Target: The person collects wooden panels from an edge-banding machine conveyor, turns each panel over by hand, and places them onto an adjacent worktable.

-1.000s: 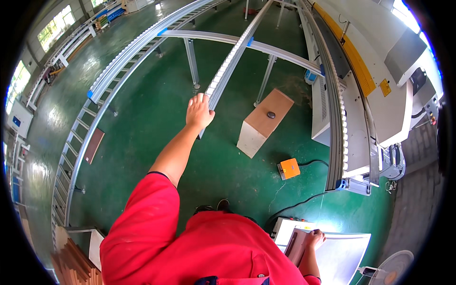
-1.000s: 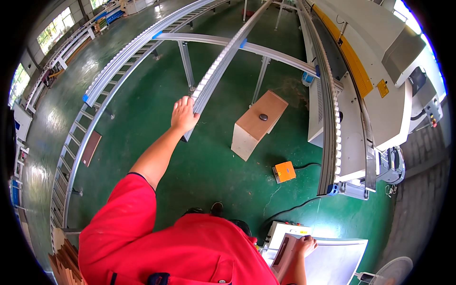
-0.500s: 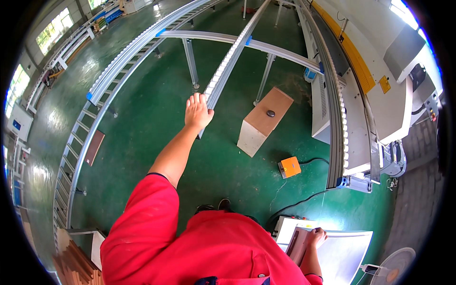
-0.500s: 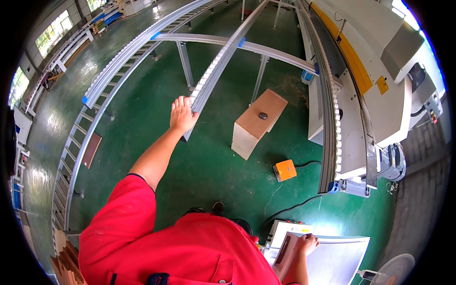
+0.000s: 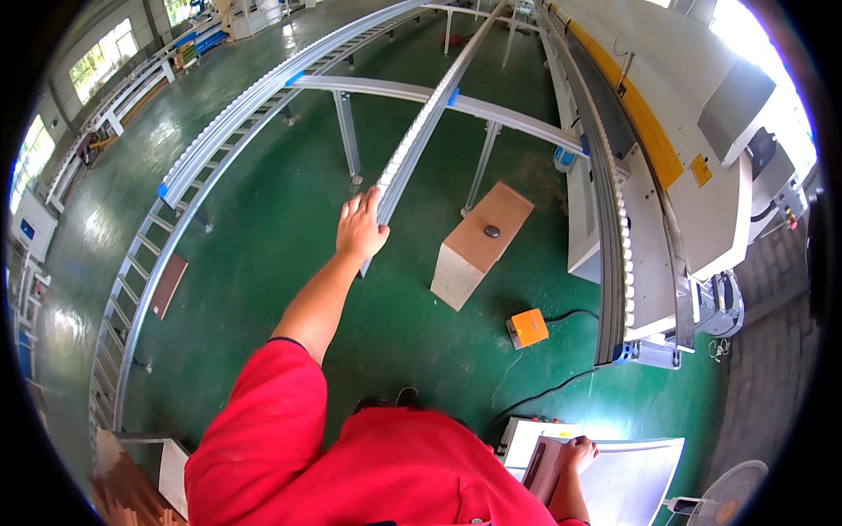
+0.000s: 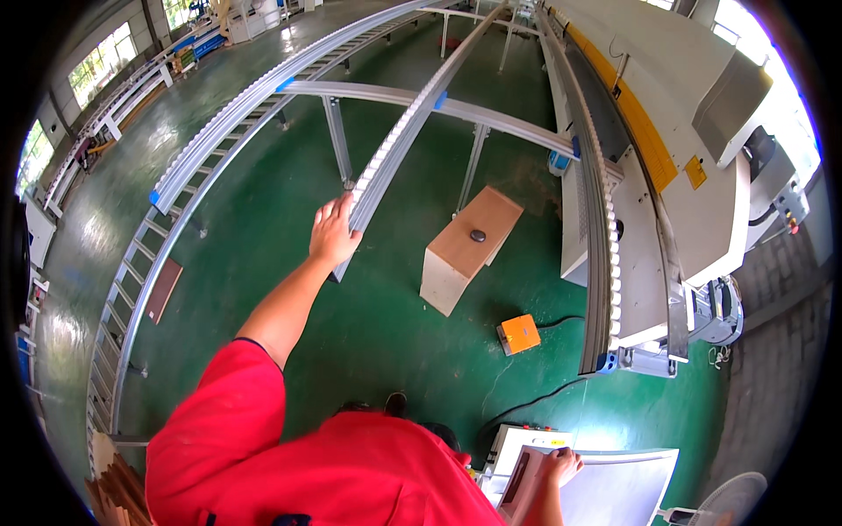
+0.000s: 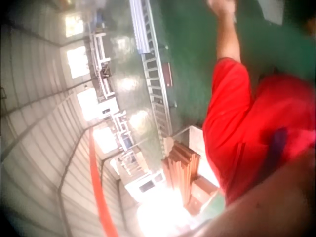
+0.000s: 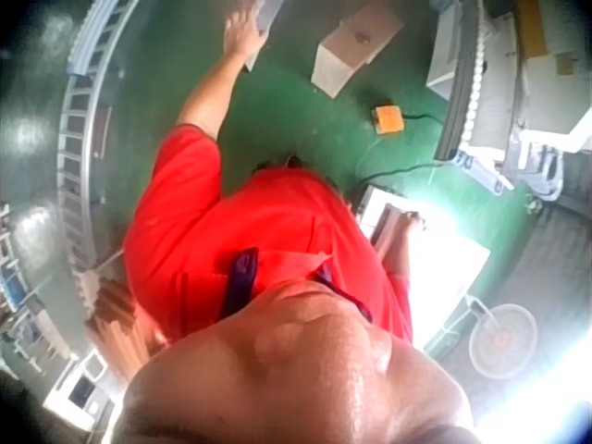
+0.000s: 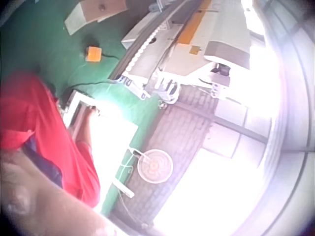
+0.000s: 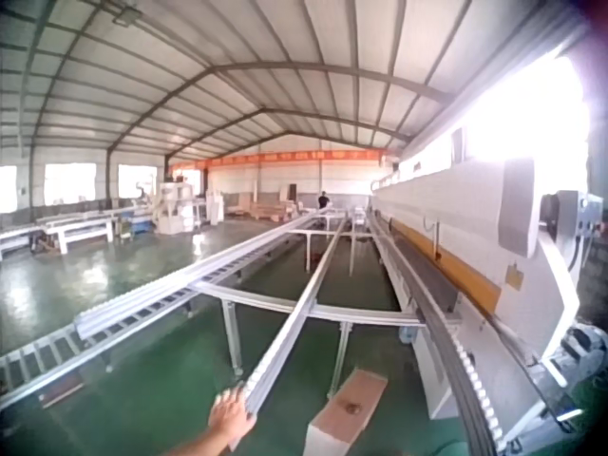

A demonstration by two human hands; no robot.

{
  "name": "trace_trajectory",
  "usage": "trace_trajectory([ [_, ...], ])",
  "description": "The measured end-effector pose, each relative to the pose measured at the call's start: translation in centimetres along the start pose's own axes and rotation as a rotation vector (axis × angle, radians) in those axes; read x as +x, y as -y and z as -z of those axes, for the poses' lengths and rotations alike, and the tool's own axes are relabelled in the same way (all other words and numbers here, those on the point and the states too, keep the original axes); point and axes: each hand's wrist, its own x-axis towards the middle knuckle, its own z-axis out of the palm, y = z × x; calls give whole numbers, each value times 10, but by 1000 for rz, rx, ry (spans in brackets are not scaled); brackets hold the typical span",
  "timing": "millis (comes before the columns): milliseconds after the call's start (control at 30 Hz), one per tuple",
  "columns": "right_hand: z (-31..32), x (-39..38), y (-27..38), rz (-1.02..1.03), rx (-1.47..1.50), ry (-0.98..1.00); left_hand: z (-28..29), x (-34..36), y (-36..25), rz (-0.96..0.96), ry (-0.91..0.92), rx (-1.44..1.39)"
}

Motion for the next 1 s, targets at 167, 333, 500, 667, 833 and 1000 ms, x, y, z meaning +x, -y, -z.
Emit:
trace_trajectory([
  [167, -6, -1, -5, -17, -9, 18, 14, 2, -9, 151, 287, 17],
  [333, -2, -3, 5, -14, 1, 17, 9, -6, 0, 15, 58, 18],
  [500, -4, -2, 0, -50, 59, 5, 23, 3, -12, 222, 409, 50],
  [667, -36, 3, -24, -16, 1, -129, 7, -3, -4, 6, 97, 20],
  [833, -47, 5, -32, -15, 23, -97, 15, 1, -12, 110, 275, 33],
  [1000, -39, 3, -23, -20, 64, -92, 4, -4, -1, -36, 63, 47],
])
